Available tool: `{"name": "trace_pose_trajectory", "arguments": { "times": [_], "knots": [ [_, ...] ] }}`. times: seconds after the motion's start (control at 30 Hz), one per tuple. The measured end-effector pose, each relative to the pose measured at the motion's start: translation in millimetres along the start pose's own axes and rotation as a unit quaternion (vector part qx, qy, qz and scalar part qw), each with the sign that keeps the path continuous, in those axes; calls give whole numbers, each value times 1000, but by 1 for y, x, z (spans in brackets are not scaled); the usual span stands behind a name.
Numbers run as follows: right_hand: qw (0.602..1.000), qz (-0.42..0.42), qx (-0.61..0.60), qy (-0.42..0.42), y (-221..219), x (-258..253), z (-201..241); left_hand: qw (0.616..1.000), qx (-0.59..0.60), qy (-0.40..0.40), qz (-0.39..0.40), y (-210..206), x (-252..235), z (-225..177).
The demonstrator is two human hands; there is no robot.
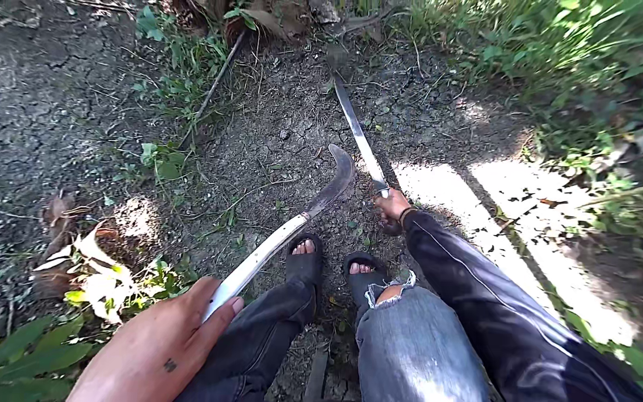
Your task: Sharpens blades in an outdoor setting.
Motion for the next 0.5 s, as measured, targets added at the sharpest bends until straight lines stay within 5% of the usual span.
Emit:
{"name": "trace_pose_trajectory", "arguments": {
  "times": [0.17, 0.33, 0.43, 0.5],
  "knots": [
    [989, -77, -126, -5, 12, 12, -36, 1000, 13, -6, 0, -3, 5, 1],
    [903, -108, -416, -10, -19, 10, 4, 1000, -3, -23, -16, -6, 3, 1],
    [990, -22, -139, -14, -35, 28, 5, 999, -3, -38, -35, -3, -1, -4],
    [999, 35, 11, -20, -42, 44, -14, 999, -3, -33, -36, 1, -5, -6]
  ]
}}
Point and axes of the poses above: each hand's wrist, its own x-axis away from the middle knuckle, its own y-axis out of the back of the hand, z = x × y, the point moved 7 cm from there along -x, towards the middle knuckle, and after that the axes turned 7 degrees about x, right-handed, at the moved point
